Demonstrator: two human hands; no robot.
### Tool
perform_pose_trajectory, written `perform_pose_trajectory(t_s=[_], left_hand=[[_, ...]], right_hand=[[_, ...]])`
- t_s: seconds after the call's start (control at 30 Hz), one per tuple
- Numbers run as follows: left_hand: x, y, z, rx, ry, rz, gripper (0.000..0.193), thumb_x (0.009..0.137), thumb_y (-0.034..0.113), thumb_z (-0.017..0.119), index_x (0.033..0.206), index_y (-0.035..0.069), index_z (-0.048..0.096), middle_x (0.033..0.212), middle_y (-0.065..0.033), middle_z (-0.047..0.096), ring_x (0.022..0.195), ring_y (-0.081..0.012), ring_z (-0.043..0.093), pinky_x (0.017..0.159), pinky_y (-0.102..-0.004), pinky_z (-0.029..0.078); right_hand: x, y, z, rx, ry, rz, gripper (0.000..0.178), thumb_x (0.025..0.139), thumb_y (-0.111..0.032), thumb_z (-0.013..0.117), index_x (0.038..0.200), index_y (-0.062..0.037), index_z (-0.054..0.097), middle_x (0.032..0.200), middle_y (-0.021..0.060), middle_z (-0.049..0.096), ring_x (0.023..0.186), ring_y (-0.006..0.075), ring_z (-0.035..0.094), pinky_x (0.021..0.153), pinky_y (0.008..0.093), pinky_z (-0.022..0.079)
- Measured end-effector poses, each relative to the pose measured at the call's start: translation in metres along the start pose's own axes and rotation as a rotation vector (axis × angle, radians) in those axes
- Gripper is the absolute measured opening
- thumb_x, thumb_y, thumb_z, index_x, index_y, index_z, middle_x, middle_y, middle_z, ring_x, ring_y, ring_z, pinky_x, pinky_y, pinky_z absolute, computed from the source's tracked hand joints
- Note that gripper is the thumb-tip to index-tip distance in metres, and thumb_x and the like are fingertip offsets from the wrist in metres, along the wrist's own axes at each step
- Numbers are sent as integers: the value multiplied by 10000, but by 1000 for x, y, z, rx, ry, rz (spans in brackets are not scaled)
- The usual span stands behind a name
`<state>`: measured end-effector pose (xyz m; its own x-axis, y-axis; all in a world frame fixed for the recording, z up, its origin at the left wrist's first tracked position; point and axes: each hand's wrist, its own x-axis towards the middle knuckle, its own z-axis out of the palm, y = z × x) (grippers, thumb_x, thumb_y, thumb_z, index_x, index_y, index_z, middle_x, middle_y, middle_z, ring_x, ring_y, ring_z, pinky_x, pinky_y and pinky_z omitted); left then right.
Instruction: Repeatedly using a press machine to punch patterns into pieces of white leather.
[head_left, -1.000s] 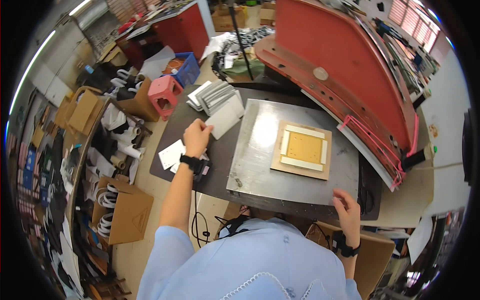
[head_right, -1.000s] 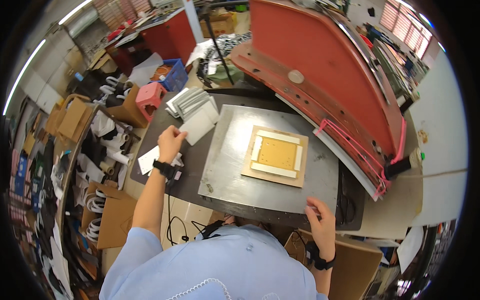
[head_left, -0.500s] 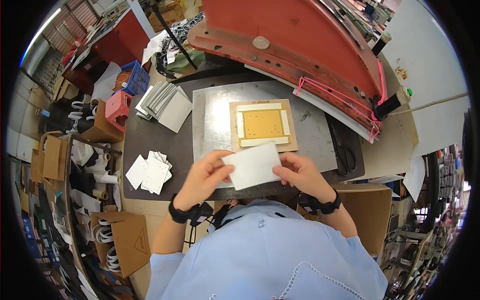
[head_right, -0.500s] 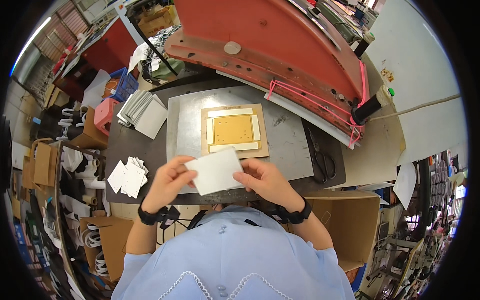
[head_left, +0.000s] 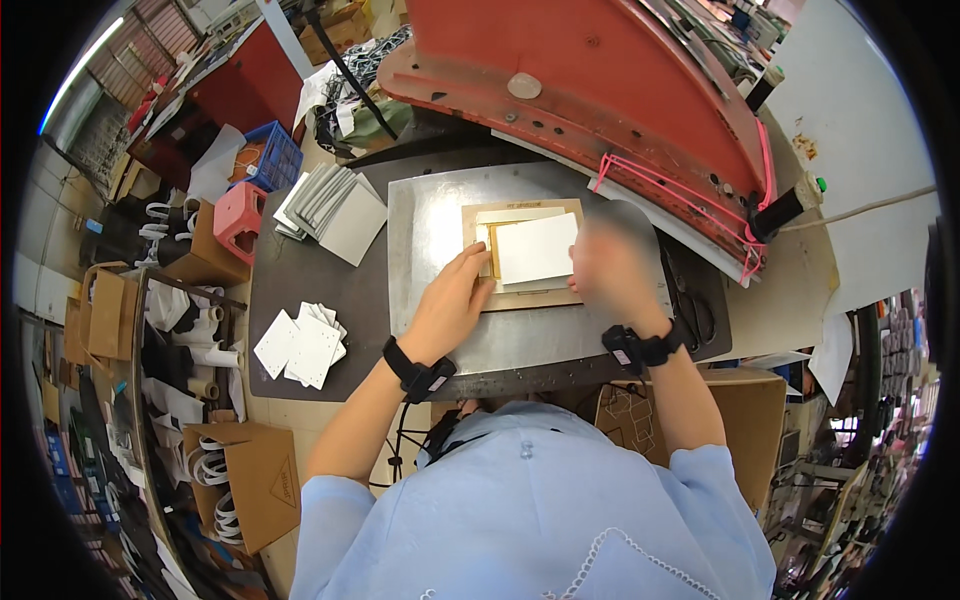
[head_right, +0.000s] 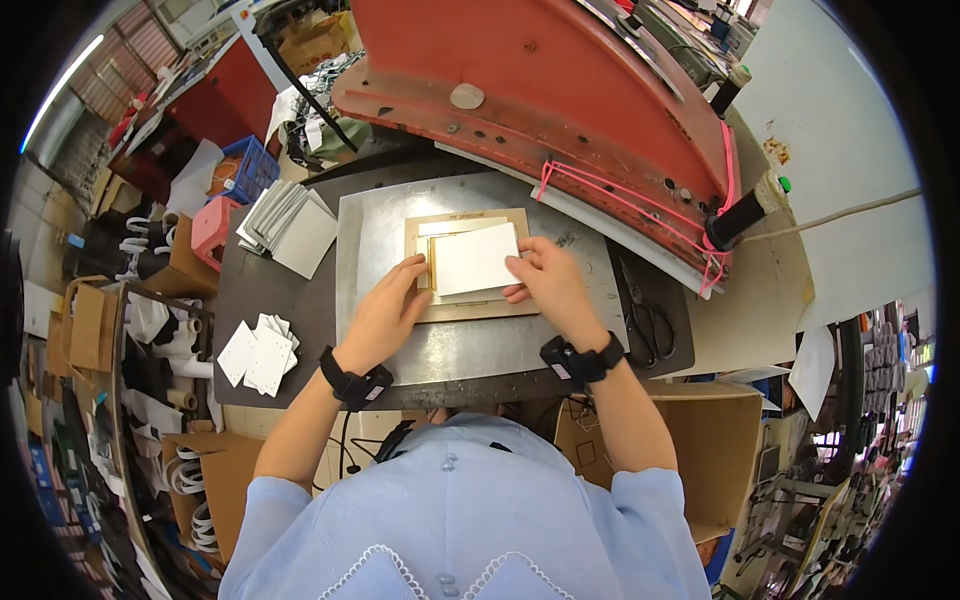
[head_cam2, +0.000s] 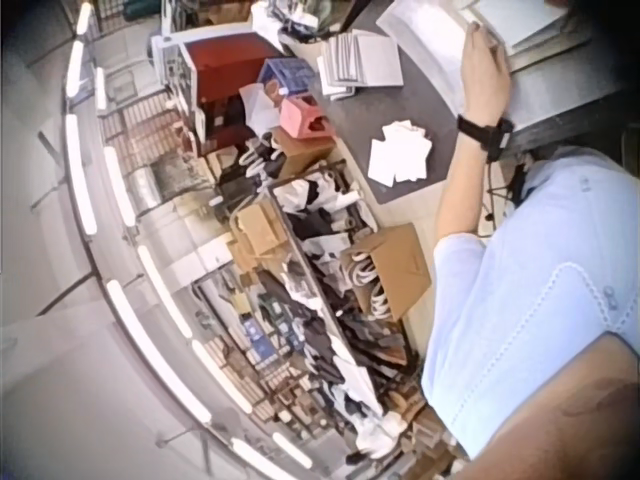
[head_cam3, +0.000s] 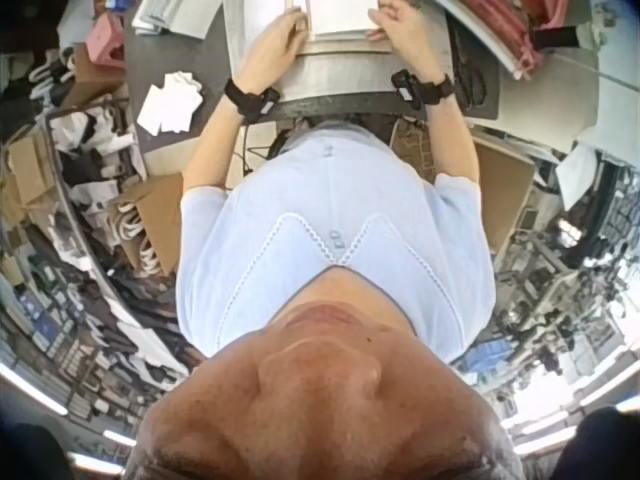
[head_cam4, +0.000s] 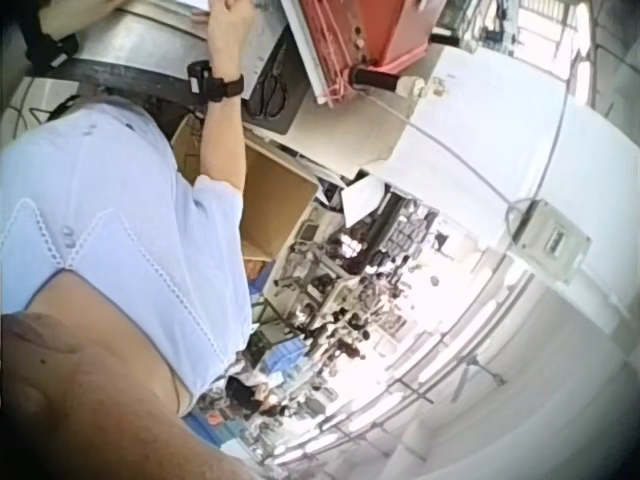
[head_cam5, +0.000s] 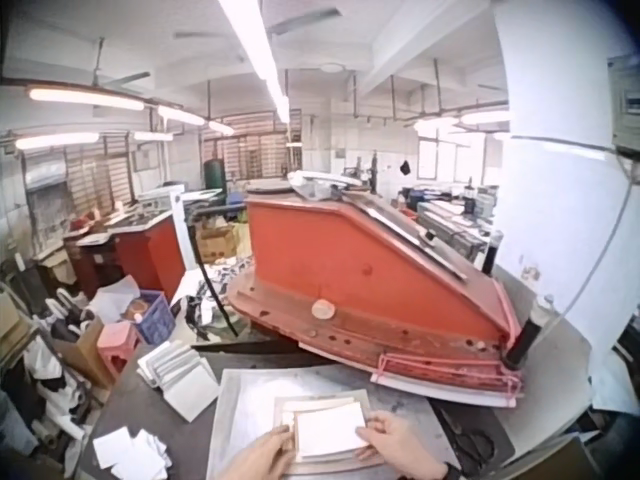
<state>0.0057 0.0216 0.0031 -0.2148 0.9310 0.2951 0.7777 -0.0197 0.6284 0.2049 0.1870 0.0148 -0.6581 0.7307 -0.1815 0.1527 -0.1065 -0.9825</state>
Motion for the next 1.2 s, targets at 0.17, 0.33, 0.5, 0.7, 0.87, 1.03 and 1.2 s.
perform_pose_trajectory(t_s=[0.17,0.33,0.5,0.7,0.87,1.03,1.2], left_hand=[[0,-7,7,-58,57,-26,299,928,99,592,1213,16,555,1303,-166,576,979,-290,649,870,-349,514],[0,-1,7,-23,83,-26,293,926,95,589,1208,16,565,1281,-158,588,947,-293,652,855,-346,519],[0,2,9,29,88,-17,303,928,100,583,1219,15,571,1263,-168,574,1008,-312,619,874,-359,504],[9,2,15,197,28,39,310,933,105,568,1226,4,557,1262,-179,554,1138,-350,533,931,-403,468],[11,-6,19,268,21,119,341,924,100,563,1244,-5,513,1372,-187,509,1142,-412,514,957,-445,456],[14,-2,17,221,-26,99,346,909,92,553,1239,0,508,1426,-188,472,1146,-457,503,978,-460,446],[17,1,13,265,-69,77,390,910,107,535,1280,-8,494,1422,-187,478,1140,-449,507,981,-445,448]], right_hand=[[10,10,12,34,16,35,314,943,-121,596,1164,92,525,862,129,666,678,176,677,572,251,560],[9,11,15,52,71,31,313,943,-113,595,1166,93,521,853,125,664,656,172,670,563,251,560],[10,13,17,23,58,7,305,944,-116,597,1156,90,524,820,111,658,652,159,663,537,238,542],[12,12,11,-431,81,-85,374,913,-162,622,1206,59,555,768,133,661,605,220,645,554,333,496],[-7,3,25,-649,288,-262,338,897,-193,615,1172,4,627,804,168,661,665,309,642,638,388,491],[-1,22,17,-713,252,-476,271,918,-192,591,1106,-16,676,910,180,675,790,337,656,692,384,502],[-1,19,18,-780,200,-463,233,938,-150,542,1084,-16,664,908,198,638,827,368,630,722,443,504]])
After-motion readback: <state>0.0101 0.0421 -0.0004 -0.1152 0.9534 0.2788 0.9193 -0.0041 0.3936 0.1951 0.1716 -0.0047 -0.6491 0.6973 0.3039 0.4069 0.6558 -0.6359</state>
